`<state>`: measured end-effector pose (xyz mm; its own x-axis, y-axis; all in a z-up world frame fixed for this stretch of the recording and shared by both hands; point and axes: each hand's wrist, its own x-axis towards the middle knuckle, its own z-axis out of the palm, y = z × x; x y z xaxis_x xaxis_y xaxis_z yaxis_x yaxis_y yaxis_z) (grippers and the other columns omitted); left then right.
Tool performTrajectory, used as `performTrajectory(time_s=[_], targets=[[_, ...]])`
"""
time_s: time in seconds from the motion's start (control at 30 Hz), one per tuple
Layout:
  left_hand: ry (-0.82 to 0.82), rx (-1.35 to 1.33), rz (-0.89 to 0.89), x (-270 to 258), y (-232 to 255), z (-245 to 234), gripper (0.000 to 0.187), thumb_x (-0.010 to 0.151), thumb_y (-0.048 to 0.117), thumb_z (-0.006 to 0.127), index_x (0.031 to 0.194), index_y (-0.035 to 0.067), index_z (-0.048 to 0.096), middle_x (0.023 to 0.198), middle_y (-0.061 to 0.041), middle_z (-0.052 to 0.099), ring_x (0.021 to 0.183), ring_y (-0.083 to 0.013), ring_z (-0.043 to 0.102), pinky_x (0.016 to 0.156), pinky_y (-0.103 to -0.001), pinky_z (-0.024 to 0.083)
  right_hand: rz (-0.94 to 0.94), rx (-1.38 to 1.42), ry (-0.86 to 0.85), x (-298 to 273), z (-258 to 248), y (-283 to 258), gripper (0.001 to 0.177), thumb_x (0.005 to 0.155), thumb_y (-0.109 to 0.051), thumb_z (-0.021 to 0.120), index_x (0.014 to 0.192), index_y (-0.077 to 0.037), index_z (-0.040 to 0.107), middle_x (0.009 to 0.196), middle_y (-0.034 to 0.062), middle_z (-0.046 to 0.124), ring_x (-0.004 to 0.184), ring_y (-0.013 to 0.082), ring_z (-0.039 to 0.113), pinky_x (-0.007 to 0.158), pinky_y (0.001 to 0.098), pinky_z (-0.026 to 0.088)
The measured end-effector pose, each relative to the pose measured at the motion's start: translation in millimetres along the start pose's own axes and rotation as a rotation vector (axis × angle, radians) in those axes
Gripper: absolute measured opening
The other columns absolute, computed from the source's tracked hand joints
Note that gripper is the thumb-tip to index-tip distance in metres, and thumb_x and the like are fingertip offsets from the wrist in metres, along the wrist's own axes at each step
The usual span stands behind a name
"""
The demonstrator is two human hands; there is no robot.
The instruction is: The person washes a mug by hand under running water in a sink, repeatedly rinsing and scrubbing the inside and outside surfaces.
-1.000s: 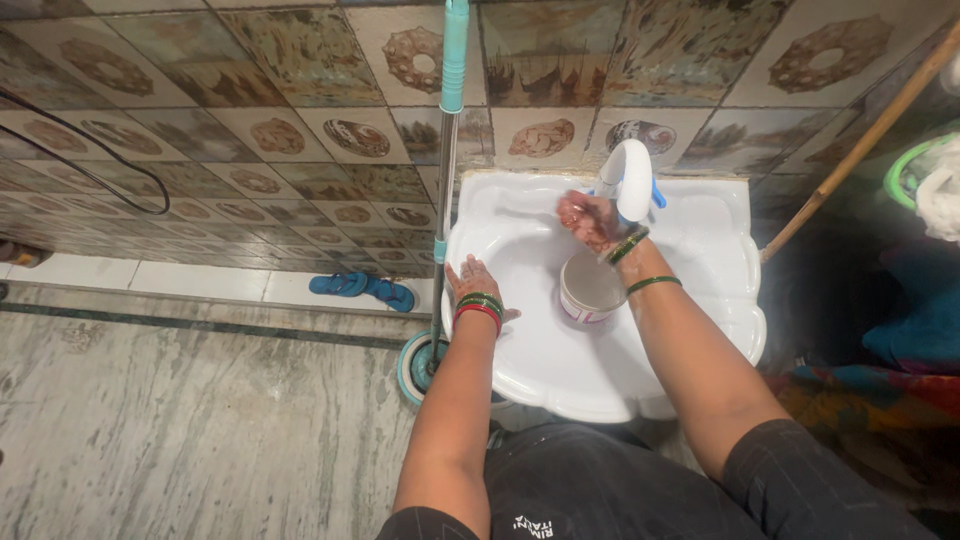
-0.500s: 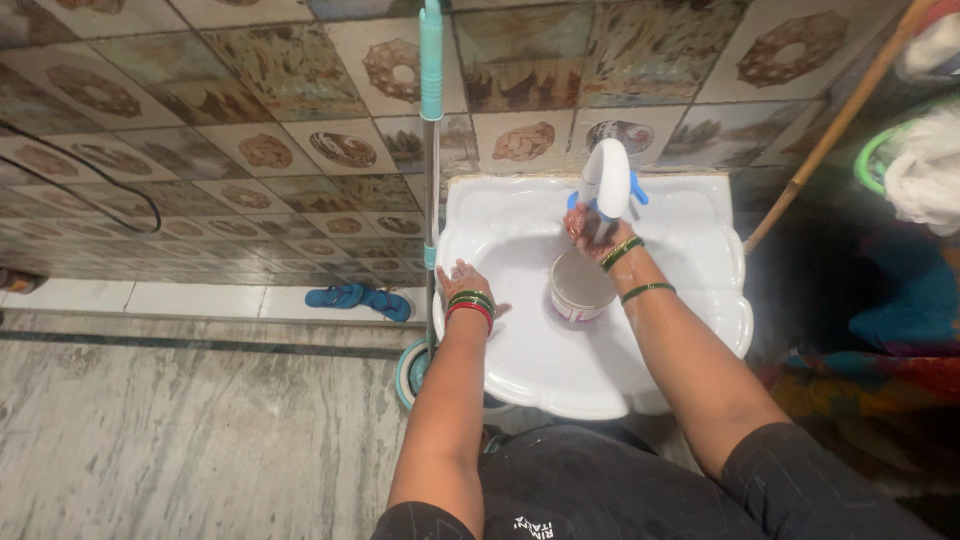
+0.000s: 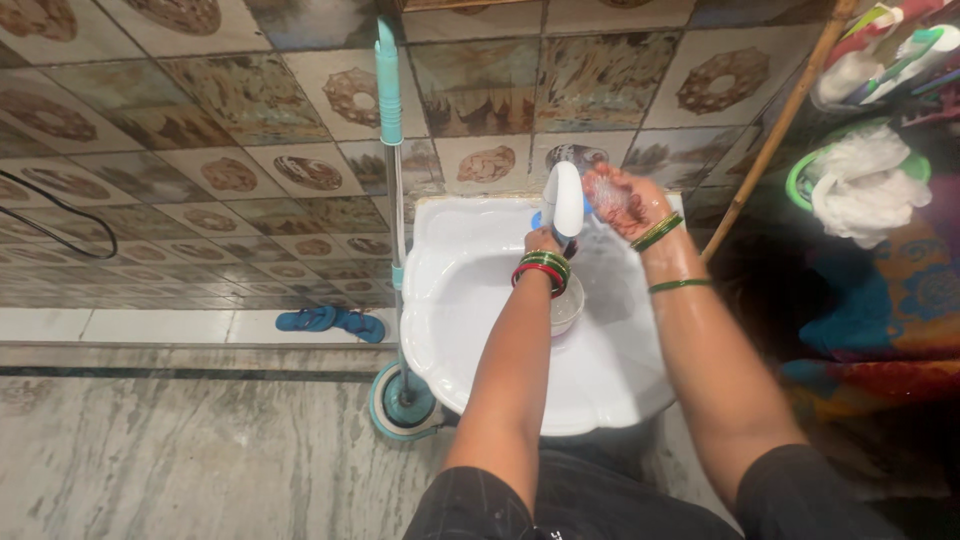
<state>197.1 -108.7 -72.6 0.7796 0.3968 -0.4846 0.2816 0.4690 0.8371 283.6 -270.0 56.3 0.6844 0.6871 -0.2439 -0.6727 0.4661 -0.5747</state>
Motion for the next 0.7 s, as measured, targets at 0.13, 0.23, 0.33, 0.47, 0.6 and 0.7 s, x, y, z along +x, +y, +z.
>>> performTrajectory(time_s=[0.13, 0.23, 0.33, 0.47, 0.6, 0.7], targets=[[0.118, 0.377, 0.347, 16.1, -23.2, 20.0, 0.019, 0.083, 0.009, 0.069, 0.098, -0.002, 0.072, 0.083, -0.017, 0.074, 0.078, -0.0256, 0.073, 0.07, -0.038, 0.056, -0.124, -0.433, 0.109, -16.1, 29.0, -32.7, 0.036, 0.095, 0.002, 0.049, 0.13, 0.003, 0.056, 0.114, 0.0104, 0.071, 0.106, 0.0207, 0.071, 0.096, 0.033, 0.06], [0.06, 0.466, 0.521, 25.2, -31.1, 6.9, 0.022, 0.083, 0.006, 0.069, 0.104, -0.001, 0.072, 0.089, -0.017, 0.075, 0.086, -0.0272, 0.074, 0.077, -0.038, 0.056, -0.199, -0.752, 0.232, 0.6, -27.0, -41.9, 0.046, 0.096, 0.005, 0.048, 0.141, 0.004, 0.055, 0.125, 0.0116, 0.069, 0.108, 0.0184, 0.067, 0.1, 0.0331, 0.055], [-0.051, 0.553, 0.493, 27.6, -37.5, 2.8, 0.031, 0.084, 0.008, 0.069, 0.114, 0.002, 0.067, 0.096, -0.016, 0.076, 0.095, -0.0303, 0.074, 0.085, -0.039, 0.055, -0.392, -1.588, 0.408, 8.8, -102.1, -37.2, 0.052, 0.097, 0.0, 0.045, 0.147, -0.002, 0.062, 0.141, 0.0153, 0.07, 0.13, 0.0261, 0.066, 0.115, 0.0403, 0.049], [-0.156, 0.774, 0.41, 1.7, -37.3, -10.5, 0.037, 0.088, 0.008, 0.063, 0.125, 0.007, 0.062, 0.116, -0.019, 0.072, 0.112, -0.0369, 0.068, 0.098, -0.041, 0.051, -0.03, -2.091, 0.466, -14.2, -132.7, -7.8, 0.071, 0.1, -0.037, 0.05, 0.156, 0.001, 0.027, 0.164, 0.0229, 0.025, 0.148, 0.0358, 0.025, 0.12, 0.0493, 0.023], [-0.119, 1.04, 0.48, -55.4, 3.1, -44.1, 0.067, 0.08, 0.009, 0.067, 0.144, 0.008, 0.047, 0.13, -0.023, 0.059, 0.121, -0.0405, 0.059, 0.106, -0.045, 0.049, 0.104, -2.511, 0.542, -41.1, -103.6, 33.1, 0.086, 0.099, -0.06, 0.036, 0.158, -0.002, 0.013, 0.169, 0.0137, 0.002, 0.158, 0.0268, -0.002, 0.123, 0.0564, 0.002], [-0.051, 1.403, 0.286, -91.4, 20.3, -80.3, 0.054, 0.093, 0.032, 0.061, 0.144, 0.021, 0.05, 0.147, -0.008, 0.05, 0.137, -0.0304, 0.047, 0.113, -0.058, 0.036, 0.054, -2.307, 0.424, -36.7, -98.8, 56.3, 0.08, 0.098, -0.053, 0.04, 0.162, -0.011, 0.017, 0.172, 0.0105, 0.008, 0.158, 0.0258, 0.008, 0.122, 0.067, 0.005]])
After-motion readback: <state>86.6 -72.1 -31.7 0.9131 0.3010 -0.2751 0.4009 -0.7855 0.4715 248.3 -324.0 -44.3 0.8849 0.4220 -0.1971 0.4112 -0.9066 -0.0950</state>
